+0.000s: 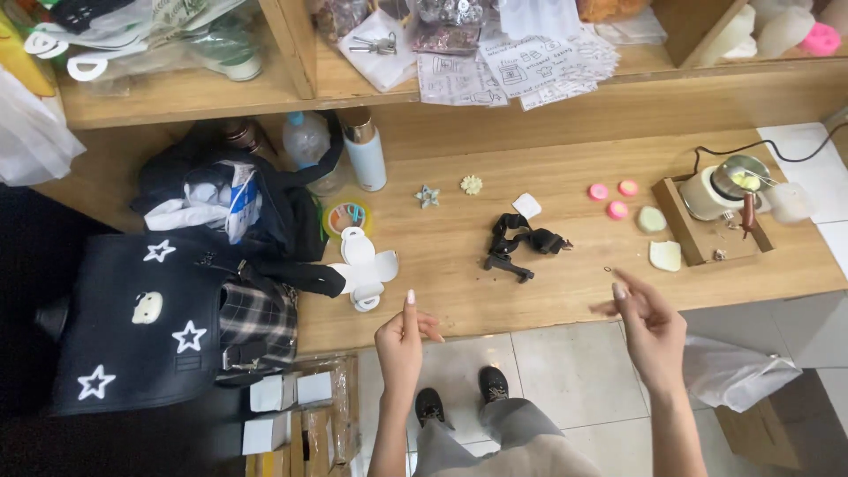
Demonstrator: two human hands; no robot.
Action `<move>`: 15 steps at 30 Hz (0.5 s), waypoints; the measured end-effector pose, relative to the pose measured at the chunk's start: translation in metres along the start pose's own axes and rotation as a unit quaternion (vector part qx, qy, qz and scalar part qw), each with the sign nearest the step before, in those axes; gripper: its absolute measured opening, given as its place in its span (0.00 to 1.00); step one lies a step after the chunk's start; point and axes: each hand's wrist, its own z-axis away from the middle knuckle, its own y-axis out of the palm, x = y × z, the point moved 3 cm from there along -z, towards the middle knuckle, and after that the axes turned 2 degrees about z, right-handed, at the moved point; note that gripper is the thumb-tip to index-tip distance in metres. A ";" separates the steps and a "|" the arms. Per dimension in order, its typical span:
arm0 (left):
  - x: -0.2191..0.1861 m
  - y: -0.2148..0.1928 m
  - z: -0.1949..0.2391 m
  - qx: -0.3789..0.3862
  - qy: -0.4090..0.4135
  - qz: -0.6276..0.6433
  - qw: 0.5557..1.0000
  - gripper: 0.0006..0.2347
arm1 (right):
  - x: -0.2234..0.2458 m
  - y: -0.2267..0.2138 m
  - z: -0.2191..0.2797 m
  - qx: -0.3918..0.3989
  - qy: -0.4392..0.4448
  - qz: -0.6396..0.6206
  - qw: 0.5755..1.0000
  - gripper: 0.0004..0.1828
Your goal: The person puts on plastic gloves, handles white wax pieces from the table, and works at a candle-making station with a small wax melter. They hold a silicone mold, spoon melted wax from a metal pot into the mold, and use a small carving tool to trim and clean wax pieces and the work surface.
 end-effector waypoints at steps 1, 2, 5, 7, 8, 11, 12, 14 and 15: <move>-0.015 -0.004 0.002 -0.009 -0.026 -0.047 0.999 0.16 | 0.064 0.008 0.011 0.013 -0.052 0.067 0.996 0.26; -0.023 -0.004 0.002 -0.006 -0.025 -0.045 0.999 0.16 | 0.048 -0.002 0.017 0.010 -0.053 0.069 0.996 0.26; -0.037 -0.017 0.010 0.000 0.027 -0.076 0.997 0.14 | 0.009 -0.013 0.035 0.001 0.054 0.021 0.998 0.22; -0.037 -0.023 0.014 0.036 0.103 -0.063 0.992 0.13 | 0.003 -0.011 0.043 -0.052 0.149 -0.042 0.987 0.29; -0.040 -0.030 0.014 0.032 0.105 -0.063 0.992 0.13 | 0.011 -0.003 0.041 -0.049 0.146 -0.044 0.987 0.29; -0.051 -0.050 0.014 0.052 0.093 -0.086 0.991 0.15 | 0.039 0.019 0.036 0.016 0.004 0.023 1.000 0.37; -0.063 -0.061 0.012 0.034 0.134 -0.107 0.985 0.12 | 0.046 0.026 0.033 0.031 -0.013 0.024 0.999 0.42; -0.097 -0.085 0.000 0.015 0.174 -0.128 0.976 0.13 | 0.056 0.037 0.034 0.047 -0.032 0.024 0.998 0.48; -0.124 -0.099 -0.010 -0.020 0.250 -0.144 0.957 0.13 | 0.059 0.041 0.034 0.053 -0.010 0.028 0.998 0.46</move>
